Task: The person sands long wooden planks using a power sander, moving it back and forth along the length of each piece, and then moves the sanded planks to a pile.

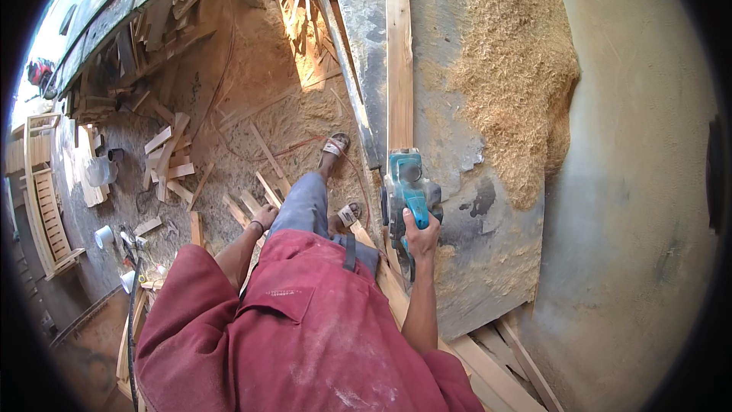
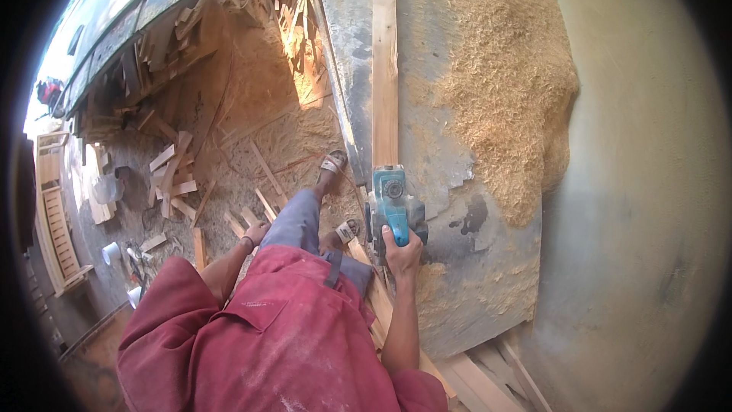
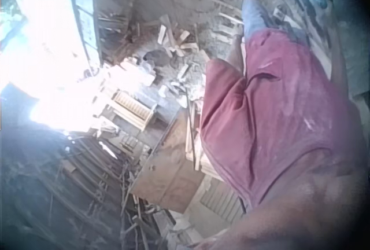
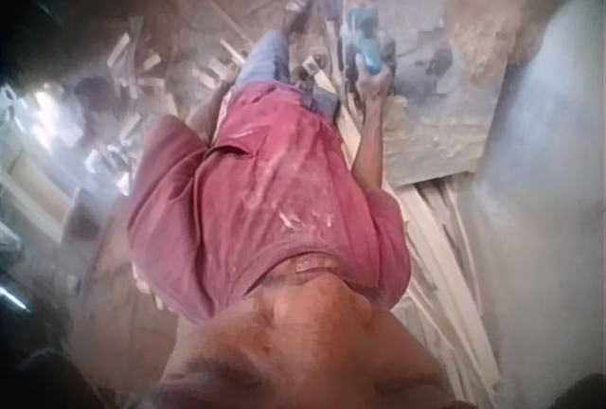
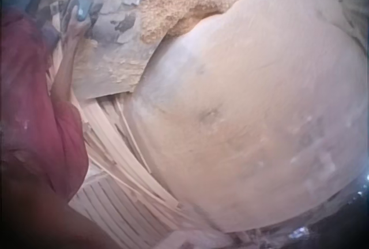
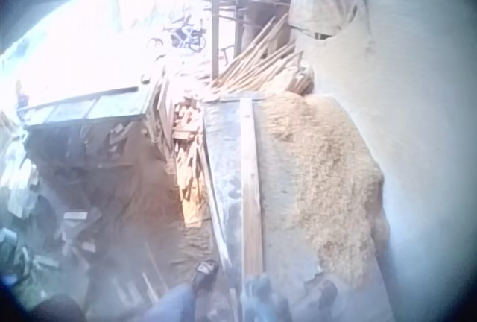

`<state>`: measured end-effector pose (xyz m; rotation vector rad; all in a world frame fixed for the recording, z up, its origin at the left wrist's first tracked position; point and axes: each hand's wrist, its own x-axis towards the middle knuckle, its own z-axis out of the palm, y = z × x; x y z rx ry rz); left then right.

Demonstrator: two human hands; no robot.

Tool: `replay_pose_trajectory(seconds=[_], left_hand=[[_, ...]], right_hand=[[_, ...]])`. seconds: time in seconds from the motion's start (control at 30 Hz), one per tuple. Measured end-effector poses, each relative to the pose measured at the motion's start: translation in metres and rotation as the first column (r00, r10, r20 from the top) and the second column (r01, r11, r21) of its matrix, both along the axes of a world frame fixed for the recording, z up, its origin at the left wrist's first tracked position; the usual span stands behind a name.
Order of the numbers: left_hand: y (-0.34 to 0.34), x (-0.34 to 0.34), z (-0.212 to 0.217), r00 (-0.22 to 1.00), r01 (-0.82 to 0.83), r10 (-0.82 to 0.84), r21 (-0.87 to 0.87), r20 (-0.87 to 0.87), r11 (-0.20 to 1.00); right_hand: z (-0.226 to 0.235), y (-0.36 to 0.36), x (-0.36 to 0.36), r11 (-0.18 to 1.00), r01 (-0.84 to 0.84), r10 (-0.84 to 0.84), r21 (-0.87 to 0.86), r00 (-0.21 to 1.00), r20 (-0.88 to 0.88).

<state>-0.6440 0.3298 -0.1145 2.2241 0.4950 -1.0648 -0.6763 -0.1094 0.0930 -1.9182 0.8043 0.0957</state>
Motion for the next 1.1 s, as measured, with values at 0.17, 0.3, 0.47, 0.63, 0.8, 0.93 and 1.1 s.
replay_pose_trajectory(seconds=[0.17,0.3,0.47,0.63,0.8,0.93,1.1], left_hand=[[-0.006,0.033,0.001,0.958,-0.264,0.251,-0.087,-0.141,0.96],[-0.012,0.051,-0.011,0.99,-0.133,0.128,-0.079,-0.062,0.988],[-0.025,0.07,-0.021,0.998,0.054,-0.054,0.012,0.009,0.998],[-0.027,0.089,-0.024,1.0,-0.003,0.003,-0.028,-0.008,1.0],[-0.029,0.106,-0.045,0.998,0.056,-0.055,-0.038,0.037,0.998],[-0.076,0.149,-0.049,0.989,-0.133,0.144,-0.21,0.036,0.969],[-0.186,0.226,0.01,0.939,-0.268,0.341,-0.542,0.037,0.797]], right_hand=[[0.0,-0.004,0.054,0.997,0.041,-0.042,0.058,0.999,0.022],[0.004,-0.01,0.104,0.999,0.028,-0.03,0.043,0.998,0.046],[0.006,-0.014,0.154,0.999,0.026,-0.031,0.048,0.995,0.099],[0.0,-0.017,0.196,0.999,0.028,-0.031,0.017,0.982,0.184],[0.015,-0.022,0.232,1.0,0.019,-0.018,-0.011,0.999,0.041],[0.022,-0.021,0.26,0.997,-0.014,0.015,-0.071,1.0,0.016],[0.014,-0.024,0.295,0.995,0.004,0.019,-0.096,0.97,0.244]])
